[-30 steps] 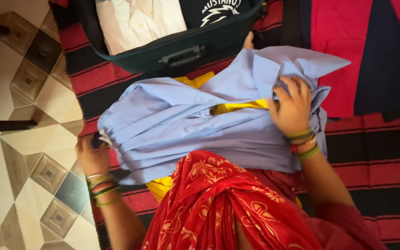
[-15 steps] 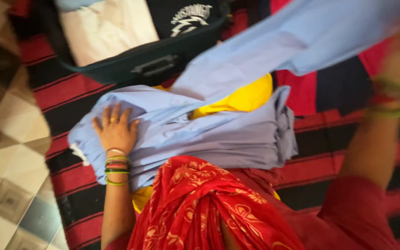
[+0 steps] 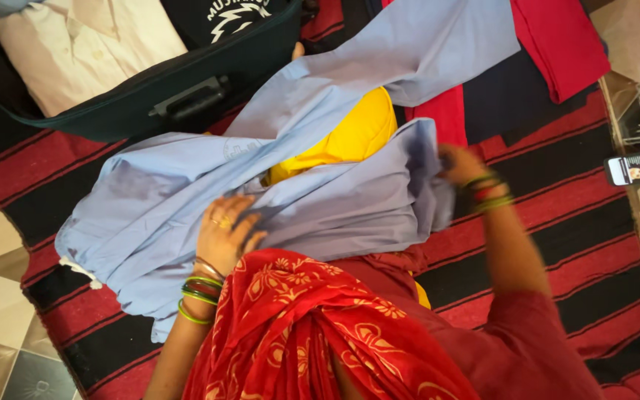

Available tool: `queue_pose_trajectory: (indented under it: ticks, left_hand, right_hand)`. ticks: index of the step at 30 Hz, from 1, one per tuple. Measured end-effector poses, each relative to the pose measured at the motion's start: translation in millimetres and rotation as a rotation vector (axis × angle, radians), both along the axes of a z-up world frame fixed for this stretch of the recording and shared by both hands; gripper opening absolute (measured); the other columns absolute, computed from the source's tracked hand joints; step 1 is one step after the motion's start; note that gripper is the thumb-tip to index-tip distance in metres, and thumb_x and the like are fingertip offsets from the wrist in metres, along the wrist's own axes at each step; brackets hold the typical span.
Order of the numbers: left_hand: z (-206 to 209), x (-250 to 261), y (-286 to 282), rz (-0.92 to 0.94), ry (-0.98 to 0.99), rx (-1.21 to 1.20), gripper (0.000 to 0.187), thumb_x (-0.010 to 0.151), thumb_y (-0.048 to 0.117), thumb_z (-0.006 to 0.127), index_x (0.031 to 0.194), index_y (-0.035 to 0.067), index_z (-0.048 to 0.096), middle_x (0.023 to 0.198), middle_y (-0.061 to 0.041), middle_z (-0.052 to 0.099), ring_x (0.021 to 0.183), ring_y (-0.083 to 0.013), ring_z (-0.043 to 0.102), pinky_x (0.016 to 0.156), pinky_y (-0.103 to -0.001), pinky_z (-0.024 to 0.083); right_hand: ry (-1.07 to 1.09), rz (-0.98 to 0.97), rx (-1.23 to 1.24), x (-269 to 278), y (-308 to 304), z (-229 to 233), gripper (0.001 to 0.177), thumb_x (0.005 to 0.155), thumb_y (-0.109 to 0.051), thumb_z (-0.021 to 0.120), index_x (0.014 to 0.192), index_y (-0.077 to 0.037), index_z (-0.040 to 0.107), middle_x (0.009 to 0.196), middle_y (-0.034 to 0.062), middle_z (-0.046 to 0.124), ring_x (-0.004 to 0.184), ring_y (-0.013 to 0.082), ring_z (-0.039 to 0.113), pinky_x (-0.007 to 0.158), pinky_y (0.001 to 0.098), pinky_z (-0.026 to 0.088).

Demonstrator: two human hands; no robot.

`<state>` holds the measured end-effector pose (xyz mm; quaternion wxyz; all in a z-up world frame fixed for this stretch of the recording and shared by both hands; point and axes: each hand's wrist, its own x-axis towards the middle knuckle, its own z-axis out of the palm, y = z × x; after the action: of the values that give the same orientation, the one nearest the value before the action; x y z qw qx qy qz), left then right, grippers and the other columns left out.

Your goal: The person folds light blue trousers and pink pants by hand and places the folded trousers into a black suitcase.

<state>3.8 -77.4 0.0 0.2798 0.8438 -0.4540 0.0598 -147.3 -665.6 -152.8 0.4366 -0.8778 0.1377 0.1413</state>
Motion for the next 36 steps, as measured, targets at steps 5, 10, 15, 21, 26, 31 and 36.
queue_pose_trajectory:
  ticks: [5, 10, 15, 21, 26, 31, 36]
  left_hand:
    - [-1.6, -21.1, 5.5, -0.003, -0.066, 0.014, 0.029, 0.081, 0.031, 0.079, 0.099, 0.009, 0.074, 0.134, -0.011, 0.066, 0.129, -0.0293, 0.057, 0.111, -0.050, 0.042]
    - [4.2, -34.6, 18.4, 0.026, -0.027, -0.025, 0.026, 0.076, 0.023, 0.069, 0.096, 0.008, 0.073, 0.125, -0.011, 0.068, 0.119, -0.0310, 0.061, 0.103, -0.048, 0.048]
    - [14.8, -62.4, 49.1, 0.077, 0.226, 0.010, 0.026, 0.077, 0.024, 0.068, 0.097, 0.008, 0.073, 0.101, -0.006, 0.067, 0.097, -0.0293, 0.064, 0.084, -0.043, 0.052]
    - [28.9, -102.3, 106.5, 0.111, 0.100, 0.046, 0.040, 0.069, 0.030, 0.076, 0.102, 0.008, 0.069, 0.106, -0.011, 0.064, 0.097, -0.0328, 0.063, 0.084, -0.045, 0.051]
    - [7.3, -137.9, 159.0, 0.519, 0.113, 0.127, 0.045, 0.060, 0.017, 0.077, 0.102, 0.005, 0.068, 0.114, -0.015, 0.064, 0.103, -0.0374, 0.061, 0.087, -0.049, 0.049]
    - [4.8, -143.3, 170.4, 0.809, 0.038, -0.046, 0.036, 0.071, -0.002, 0.064, 0.107, 0.004, 0.067, 0.117, -0.015, 0.065, 0.107, -0.0373, 0.061, 0.091, -0.046, 0.051]
    - [48.5, -141.2, 165.1, 0.963, 0.179, -0.296, 0.033, 0.081, -0.012, 0.049, 0.105, 0.003, 0.067, 0.089, -0.014, 0.067, 0.080, -0.0340, 0.065, 0.073, -0.041, 0.052]
  right_hand:
    - [-0.762, -0.552, -1.041, -6.2, -109.1, 85.0, 0.020, 0.104, -0.019, 0.075, 0.115, -0.003, 0.073, 0.109, 0.0187, 0.067, 0.102, 0.0398, 0.062, 0.091, 0.0524, 0.049]
    - [-0.762, -0.405, -0.396, 10.2, -14.7, 164.4, 0.051, 0.097, 0.000, 0.059, 0.147, 0.005, 0.051, 0.134, 0.0218, 0.050, 0.111, 0.0399, 0.051, 0.101, 0.0493, 0.049]
    - [-0.528, 0.381, -0.298, 36.9, 152.7, 211.9, 0.057, 0.074, -0.015, 0.083, 0.126, -0.004, 0.063, 0.133, 0.0191, 0.062, 0.129, 0.0410, 0.055, 0.111, 0.0491, 0.044]
    - [-0.568, 0.522, -0.313, 60.5, 217.4, 226.2, 0.060, 0.063, -0.021, 0.089, 0.117, -0.004, 0.067, 0.107, 0.0158, 0.060, 0.104, 0.0402, 0.054, 0.095, 0.0514, 0.044]
    - [-0.335, 0.675, -0.056, 70.0, 210.9, 215.7, 0.038, 0.062, -0.015, 0.089, 0.087, -0.006, 0.062, 0.084, 0.0095, 0.060, 0.084, 0.0317, 0.058, 0.077, 0.0398, 0.047]
    - [-0.174, 0.603, -0.009, 85.3, 189.1, 210.9, 0.028, 0.066, -0.015, 0.089, 0.081, -0.005, 0.068, 0.068, 0.0068, 0.065, 0.059, 0.0217, 0.062, 0.058, 0.0328, 0.048]
    - [-0.631, 0.318, 0.092, 78.3, 121.5, 228.2, 0.023, 0.077, -0.013, 0.080, 0.091, -0.006, 0.064, 0.082, 0.0073, 0.065, 0.065, 0.0185, 0.060, 0.062, 0.0288, 0.047]
